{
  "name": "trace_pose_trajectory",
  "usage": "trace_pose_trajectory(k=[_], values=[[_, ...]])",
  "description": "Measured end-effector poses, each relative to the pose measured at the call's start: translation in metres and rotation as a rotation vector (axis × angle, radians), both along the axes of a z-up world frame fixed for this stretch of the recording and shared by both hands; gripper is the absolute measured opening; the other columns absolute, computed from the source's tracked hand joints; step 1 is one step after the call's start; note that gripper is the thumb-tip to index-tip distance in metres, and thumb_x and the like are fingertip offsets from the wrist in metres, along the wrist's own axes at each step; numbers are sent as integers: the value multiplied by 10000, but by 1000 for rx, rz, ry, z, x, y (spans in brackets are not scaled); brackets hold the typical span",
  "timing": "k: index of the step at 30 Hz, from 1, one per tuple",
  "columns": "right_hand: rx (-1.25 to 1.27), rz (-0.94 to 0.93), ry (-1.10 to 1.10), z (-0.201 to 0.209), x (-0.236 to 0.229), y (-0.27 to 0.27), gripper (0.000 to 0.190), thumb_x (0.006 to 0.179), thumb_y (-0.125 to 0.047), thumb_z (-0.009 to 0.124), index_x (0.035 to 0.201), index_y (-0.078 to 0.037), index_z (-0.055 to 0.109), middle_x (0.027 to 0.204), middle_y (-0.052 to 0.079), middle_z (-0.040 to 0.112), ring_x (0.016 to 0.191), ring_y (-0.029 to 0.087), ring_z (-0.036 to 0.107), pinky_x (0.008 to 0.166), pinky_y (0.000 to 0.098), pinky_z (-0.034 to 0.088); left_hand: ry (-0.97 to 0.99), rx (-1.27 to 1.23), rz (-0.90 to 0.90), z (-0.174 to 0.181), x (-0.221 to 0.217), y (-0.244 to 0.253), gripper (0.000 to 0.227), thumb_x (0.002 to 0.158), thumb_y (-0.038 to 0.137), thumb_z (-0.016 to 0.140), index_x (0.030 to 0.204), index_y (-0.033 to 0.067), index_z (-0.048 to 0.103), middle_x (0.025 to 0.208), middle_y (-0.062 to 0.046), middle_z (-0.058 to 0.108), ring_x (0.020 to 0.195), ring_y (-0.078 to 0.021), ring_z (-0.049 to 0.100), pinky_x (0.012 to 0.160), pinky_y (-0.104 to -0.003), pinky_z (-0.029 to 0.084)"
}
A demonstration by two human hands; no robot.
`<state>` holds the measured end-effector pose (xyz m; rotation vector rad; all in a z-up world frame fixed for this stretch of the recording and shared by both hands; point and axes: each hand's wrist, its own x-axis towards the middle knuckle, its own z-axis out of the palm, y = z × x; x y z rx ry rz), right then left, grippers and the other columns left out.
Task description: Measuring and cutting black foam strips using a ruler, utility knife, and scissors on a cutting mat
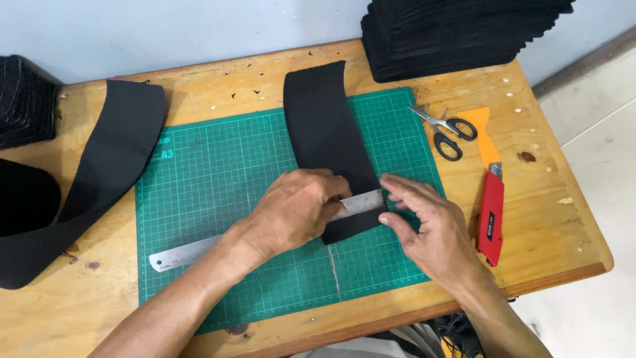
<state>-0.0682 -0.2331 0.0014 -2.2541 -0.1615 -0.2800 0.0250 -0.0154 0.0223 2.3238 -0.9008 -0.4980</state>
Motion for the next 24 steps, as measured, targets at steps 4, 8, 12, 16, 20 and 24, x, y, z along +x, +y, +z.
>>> trace_pose_trajectory(k=[4, 8, 12, 16, 20, 24], values=[[7, 43, 35, 9, 2, -4, 475, 843, -9, 746, 1288, -177, 745, 1282, 68, 737, 1124, 292, 710, 853, 382, 635, 47, -51, -10, -3, -4, -3, 94, 907, 132, 733, 990, 156, 772, 856, -64, 710, 874, -317, 746, 747, -428, 613], [-11, 72, -23, 5, 2, -7, 302, 866, -29, 736, 1147, -123, 795, 1188, 90, 769, 1053, 326, 731, 828, 425, 626, 67, -73, 17, -2, -5, 0, 172, 872, 122, 775, 1043, 124, 763, 901, -98, 700, 910, -317, 729, 779, -445, 611], [21, 57, -15, 8, 2, -12, 268, 886, -15, 718, 1123, -115, 793, 1164, 88, 771, 1027, 307, 743, 816, 416, 625, 104, -116, 45, -3, -5, 1, 177, 870, 105, 780, 1047, 113, 764, 890, -93, 690, 896, -285, 722, 775, -422, 604], [31, 51, -20, 4, 3, -13, 224, 893, -24, 722, 1086, -108, 800, 1154, 96, 771, 1012, 305, 749, 810, 413, 626, 123, -143, 53, -8, -7, 2, 161, 873, 98, 777, 1033, 117, 768, 888, -85, 685, 888, -273, 711, 773, -425, 599], [4, 72, -57, -5, 3, -14, 144, 898, -49, 735, 1008, -107, 808, 1142, 101, 762, 982, 302, 759, 830, 418, 604, 114, -174, 68, -7, -10, 4, 165, 879, 73, 752, 1038, 114, 765, 900, -99, 685, 909, -291, 709, 778, -432, 594], [-17, 62, -90, -11, 3, -13, 156, 886, -27, 736, 979, -120, 820, 1149, 99, 759, 971, 289, 760, 832, 402, 607, 23, -98, 113, -6, -11, 17, 181, 892, 130, 745, 1072, 143, 756, 1043, -112, 659, 1047, -367, 665, 874, -490, 573]])
